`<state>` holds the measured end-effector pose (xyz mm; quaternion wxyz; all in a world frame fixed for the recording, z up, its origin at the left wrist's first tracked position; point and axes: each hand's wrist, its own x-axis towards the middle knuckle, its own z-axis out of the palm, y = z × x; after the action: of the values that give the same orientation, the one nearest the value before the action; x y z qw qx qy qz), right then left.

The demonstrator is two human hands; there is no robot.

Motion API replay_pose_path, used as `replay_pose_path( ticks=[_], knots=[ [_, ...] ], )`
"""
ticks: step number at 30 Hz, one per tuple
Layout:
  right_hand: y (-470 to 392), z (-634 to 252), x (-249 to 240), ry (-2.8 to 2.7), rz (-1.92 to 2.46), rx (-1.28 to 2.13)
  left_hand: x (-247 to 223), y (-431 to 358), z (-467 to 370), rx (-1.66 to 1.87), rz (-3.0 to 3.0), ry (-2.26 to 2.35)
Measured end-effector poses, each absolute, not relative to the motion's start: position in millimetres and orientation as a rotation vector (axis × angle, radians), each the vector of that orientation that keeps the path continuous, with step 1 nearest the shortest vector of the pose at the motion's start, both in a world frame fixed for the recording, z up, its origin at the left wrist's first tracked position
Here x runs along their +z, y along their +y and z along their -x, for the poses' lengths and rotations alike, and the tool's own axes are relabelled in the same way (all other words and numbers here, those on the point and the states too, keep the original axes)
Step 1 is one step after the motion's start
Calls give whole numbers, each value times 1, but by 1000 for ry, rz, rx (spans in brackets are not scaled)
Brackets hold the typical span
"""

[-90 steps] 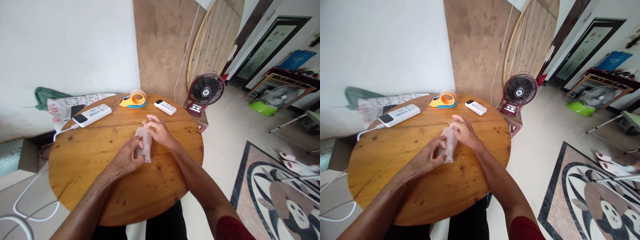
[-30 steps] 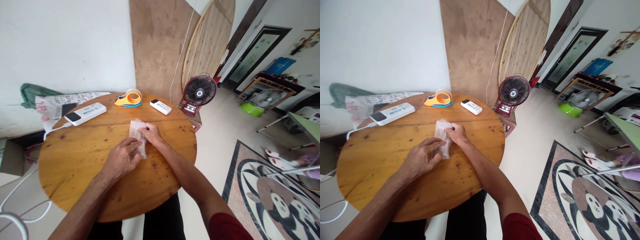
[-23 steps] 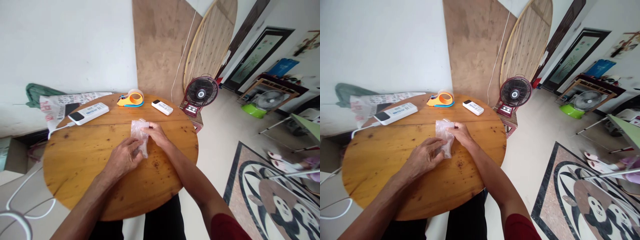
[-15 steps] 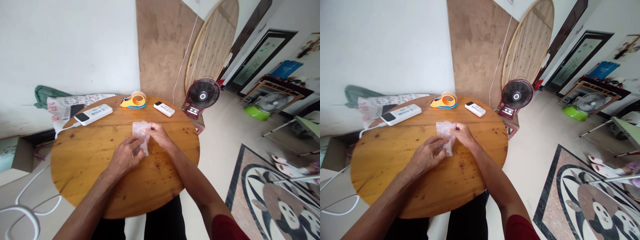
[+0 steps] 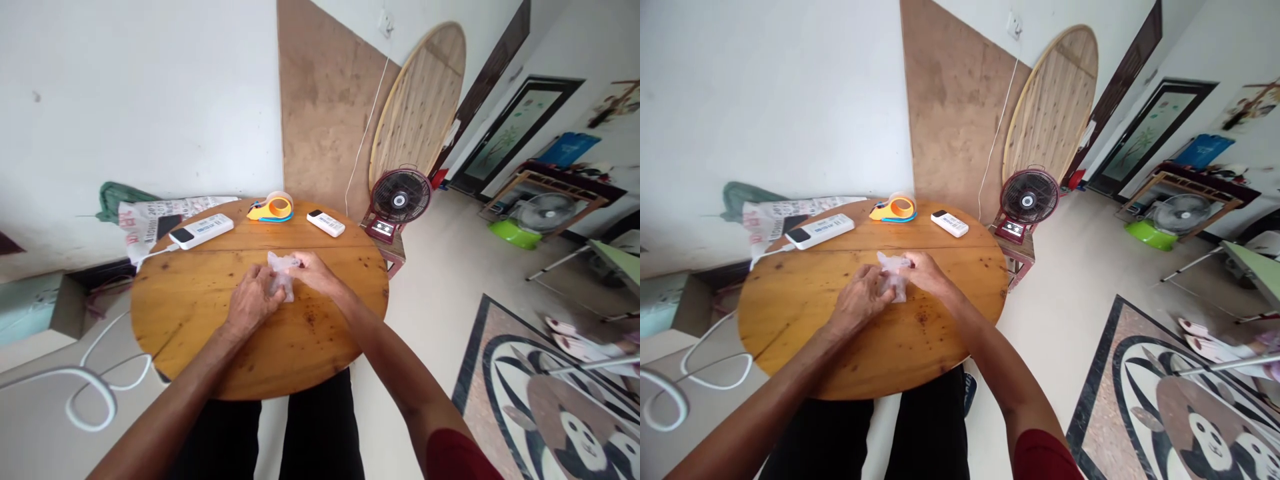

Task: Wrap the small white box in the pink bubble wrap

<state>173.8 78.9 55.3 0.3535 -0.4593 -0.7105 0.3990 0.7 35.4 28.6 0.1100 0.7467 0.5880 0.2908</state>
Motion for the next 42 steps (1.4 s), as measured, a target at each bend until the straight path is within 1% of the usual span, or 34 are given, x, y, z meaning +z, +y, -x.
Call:
replay_pose_path(
  ticks=[2, 4, 8, 10, 14, 17, 22, 27, 33, 38, 42],
  knots=[
    [76, -174, 52, -1881, 1202, 965, 26, 34, -1, 887, -2070, 1796],
    [72, -174, 50, -1935, 1182, 913, 21, 34, -1, 990, -1985, 1755],
    [58, -172, 50, -2018, 1150, 840, 11, 38, 1, 1205, -1971, 1400],
    [50, -171, 50, -2035, 1133, 788, 8, 39, 2, 1234, -1929, 1246],
    [39, -168, 48, -2088, 1076, 681, 8, 37, 6, 1206, -1869, 1194],
    [35, -167, 44, -2112, 1058, 617, 11, 34, 11, 1232, -1952, 1236],
    [29, -169, 31, -2081, 977, 536, 12, 30, 19, 1205, -2195, 1173],
    [23, -170, 18, -2052, 893, 512, 8, 28, 23, 1204, -2207, 1139],
    [21, -170, 11, -2106, 957, 435, 5, 24, 26, 1041, -2253, 1082],
    [27, -169, 6, -2061, 923, 482, 1, 30, 24, 1035, -2226, 1105],
    [35, -168, 8, -2023, 903, 543, 3, 34, 19, 1094, -2083, 1068]
  ],
)
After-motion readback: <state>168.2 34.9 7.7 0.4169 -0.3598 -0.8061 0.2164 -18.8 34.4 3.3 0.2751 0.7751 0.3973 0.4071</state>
